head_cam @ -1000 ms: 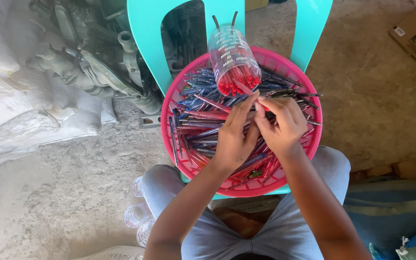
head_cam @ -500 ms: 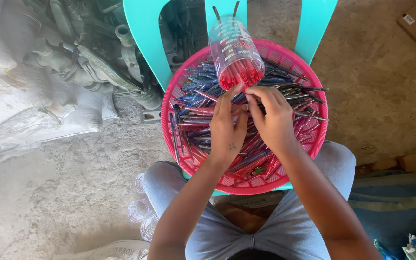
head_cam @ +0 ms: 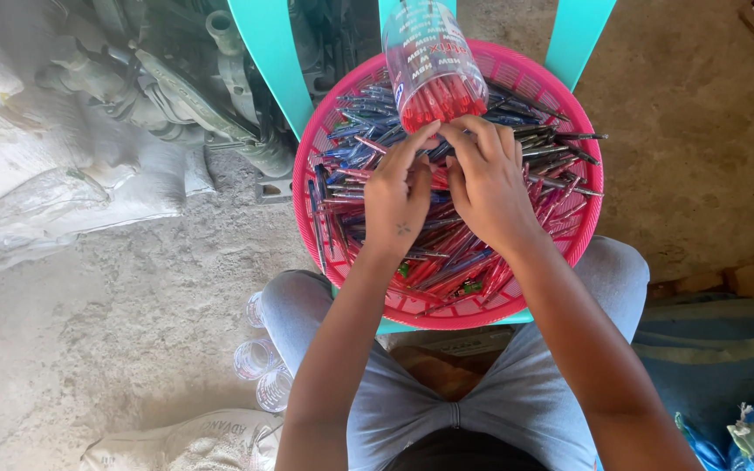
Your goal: The person sits cross-legged on a chair with a pink basket on their lap, sorting through a large pile of red and blue pens. They pick up individual pens, remove them from their plastic wrappers, and place the unwrapped pens into a clear plastic cup positioned on the basket.
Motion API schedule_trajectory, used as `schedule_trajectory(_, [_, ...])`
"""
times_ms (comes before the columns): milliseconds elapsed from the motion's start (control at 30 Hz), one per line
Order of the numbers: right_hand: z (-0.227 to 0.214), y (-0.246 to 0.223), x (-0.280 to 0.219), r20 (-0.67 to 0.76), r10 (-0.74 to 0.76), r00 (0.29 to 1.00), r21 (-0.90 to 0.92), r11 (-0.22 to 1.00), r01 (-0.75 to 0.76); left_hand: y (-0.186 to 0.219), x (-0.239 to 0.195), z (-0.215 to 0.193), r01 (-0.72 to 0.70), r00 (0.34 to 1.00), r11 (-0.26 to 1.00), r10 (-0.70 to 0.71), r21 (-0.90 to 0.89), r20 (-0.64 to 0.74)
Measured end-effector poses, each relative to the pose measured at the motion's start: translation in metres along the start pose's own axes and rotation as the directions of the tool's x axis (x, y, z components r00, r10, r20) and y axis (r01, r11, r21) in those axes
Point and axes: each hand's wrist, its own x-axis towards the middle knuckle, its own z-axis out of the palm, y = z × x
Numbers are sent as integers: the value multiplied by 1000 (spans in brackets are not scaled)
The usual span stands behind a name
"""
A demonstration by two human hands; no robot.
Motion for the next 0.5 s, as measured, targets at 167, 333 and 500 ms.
schedule_trajectory(167, [1, 2, 0, 15, -4, 1000, -49, 999, 4, 6, 0, 1, -22, 999, 982, 15, 188, 35])
schedule_trajectory(333, [0, 4, -1, -10, 6, 1000, -26, 1000, -6, 4, -6, -1, -84, 994, 878, 110, 471, -27])
schedule_trajectory(500, [-2, 3, 2, -24, 0, 1000, -30, 1000, -1, 14, -10, -4, -220, 974, 783, 146, 582, 173])
